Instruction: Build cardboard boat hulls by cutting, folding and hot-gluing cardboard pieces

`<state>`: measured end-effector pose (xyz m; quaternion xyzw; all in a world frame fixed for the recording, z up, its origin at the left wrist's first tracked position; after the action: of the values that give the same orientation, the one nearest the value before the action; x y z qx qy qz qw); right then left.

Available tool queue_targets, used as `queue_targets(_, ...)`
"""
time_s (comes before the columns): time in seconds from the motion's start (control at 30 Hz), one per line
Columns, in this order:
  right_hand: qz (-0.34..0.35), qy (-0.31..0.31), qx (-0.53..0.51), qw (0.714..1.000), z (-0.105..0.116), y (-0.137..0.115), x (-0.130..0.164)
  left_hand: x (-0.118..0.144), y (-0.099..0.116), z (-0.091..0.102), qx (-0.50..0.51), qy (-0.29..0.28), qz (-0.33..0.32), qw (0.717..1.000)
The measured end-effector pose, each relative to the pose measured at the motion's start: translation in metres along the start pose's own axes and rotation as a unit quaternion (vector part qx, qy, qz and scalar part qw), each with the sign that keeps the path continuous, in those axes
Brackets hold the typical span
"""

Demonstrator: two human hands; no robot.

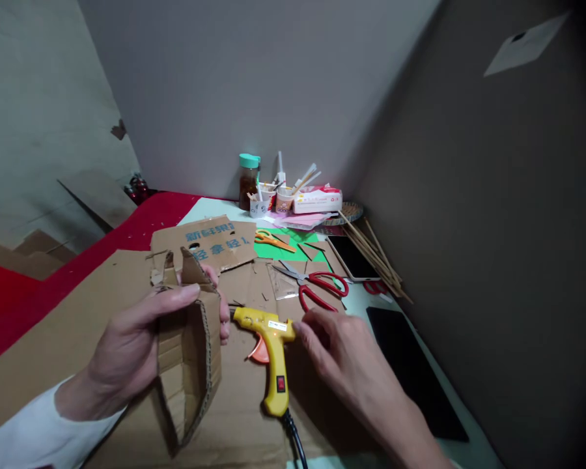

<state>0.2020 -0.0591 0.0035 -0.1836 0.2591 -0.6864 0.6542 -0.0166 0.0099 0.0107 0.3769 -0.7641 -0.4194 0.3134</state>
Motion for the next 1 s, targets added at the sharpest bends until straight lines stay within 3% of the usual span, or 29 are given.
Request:
queue_targets(0.1,-0.026,-0.031,0.021,0.999,-0.024,0.000,0.019,0.001,0.004,-0.003,-0.002,-0.034,-0.041,0.999)
queue_targets(0.23,0.055,0.041,0.123,0.990,-0.044,-0.020,0.030,0.006,0.004,-0.009,-0.006,-0.089,-0.079,0.993)
queue_targets(0.33,0.098,0.051,0.134,0.985,-0.053,-0.030,0.030,0.008,0.004,-0.013,0.001,-0.124,-0.089,0.988)
queue_targets(0.43,0.072,0.035,0.085,0.993,-0.053,-0.026,0.029,0.011,0.007,-0.013,0.018,-0.141,-0.095,0.985)
queue_targets(0.5,0.027,0.026,0.008,0.999,-0.049,-0.019,0.030,0.013,0.009,-0.013,0.031,-0.156,-0.099,0.982)
queue_targets(0.57,-0.030,0.055,-0.095,0.994,-0.043,-0.012,0.033,0.015,0.012,-0.013,0.044,-0.174,-0.101,0.978)
queue_targets(0.63,-0.076,0.131,-0.213,0.965,-0.034,-0.006,0.038,0.018,0.014,-0.012,0.056,-0.195,-0.102,0.974)
queue_targets(0.7,-0.116,0.200,-0.341,0.911,-0.029,0.000,0.043,0.020,0.015,-0.011,0.064,-0.205,-0.108,0.971)
queue_targets(0.77,-0.164,0.206,-0.460,0.848,-0.030,0.005,0.046,0.020,0.017,-0.010,0.073,-0.212,-0.114,0.968)
queue_targets(0.83,-0.201,0.165,-0.534,0.805,-0.032,0.008,0.047,0.019,0.017,-0.010,0.082,-0.219,-0.116,0.965)
queue_targets(0.9,-0.195,0.121,-0.552,0.802,-0.028,0.007,0.043,0.018,0.016,-0.009,0.090,-0.225,-0.112,0.964)
queue_targets(1.0,-0.128,0.100,-0.529,0.833,-0.011,-0.002,0.034,0.014,0.012,-0.008,0.100,-0.227,-0.096,0.964)
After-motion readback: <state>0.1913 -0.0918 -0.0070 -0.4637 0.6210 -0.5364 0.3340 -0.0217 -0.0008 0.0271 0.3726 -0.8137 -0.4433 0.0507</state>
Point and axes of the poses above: each hand's wrist, its own x-axis away from the middle knuckle, its own z-axis out of the back of the hand, y = z × x, the point moved 5 cm from there along -x, towards the middle knuckle, and after that the axes turned 7 degrees about -x, right-handed, at the moved point
